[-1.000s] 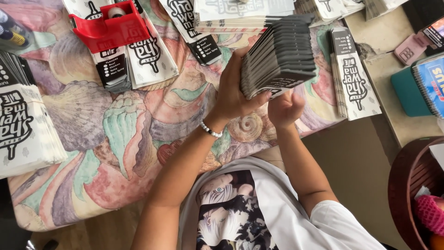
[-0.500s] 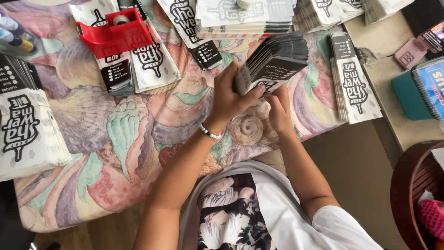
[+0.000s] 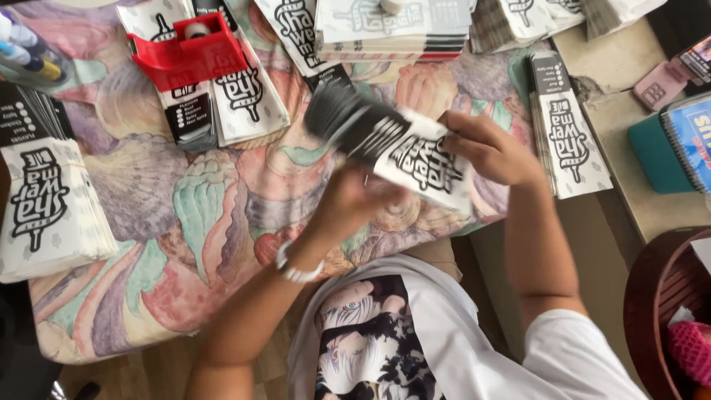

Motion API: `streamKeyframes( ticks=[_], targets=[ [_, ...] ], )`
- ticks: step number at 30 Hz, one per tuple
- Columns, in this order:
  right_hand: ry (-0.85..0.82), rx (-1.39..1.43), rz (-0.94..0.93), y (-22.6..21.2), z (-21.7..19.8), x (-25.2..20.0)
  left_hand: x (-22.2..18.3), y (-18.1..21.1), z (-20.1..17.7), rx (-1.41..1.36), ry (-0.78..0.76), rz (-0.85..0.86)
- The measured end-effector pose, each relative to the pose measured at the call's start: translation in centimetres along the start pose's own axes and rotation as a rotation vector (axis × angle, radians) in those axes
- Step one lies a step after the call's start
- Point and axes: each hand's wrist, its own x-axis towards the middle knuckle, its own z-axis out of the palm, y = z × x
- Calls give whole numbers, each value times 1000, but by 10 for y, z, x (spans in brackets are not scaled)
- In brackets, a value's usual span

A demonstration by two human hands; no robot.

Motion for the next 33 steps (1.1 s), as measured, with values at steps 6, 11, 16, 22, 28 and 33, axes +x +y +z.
streamKeyframes(
  ticks=[6,11,16,22,28,33],
  targets=[
    [-582,-445,527,-22,-32,48,-50,46,-33,850,-614,-590],
    [-657,-769,590,67,-17,86,-4,-8,-50,1134,-352,-127],
    [-576,-859,466,81,-19,73,34,-57,-51,1291,-473,-165],
    [-485,-773,269,24,-31,46,45,-100,-61,1314,-550,-116],
    [-593,-823,212,23,-25,31,50,-97,-48,1424,-616,-99],
    [-516,-968,88,49,-19,26,54,-108,-44,1479,-619,-83]
  ],
)
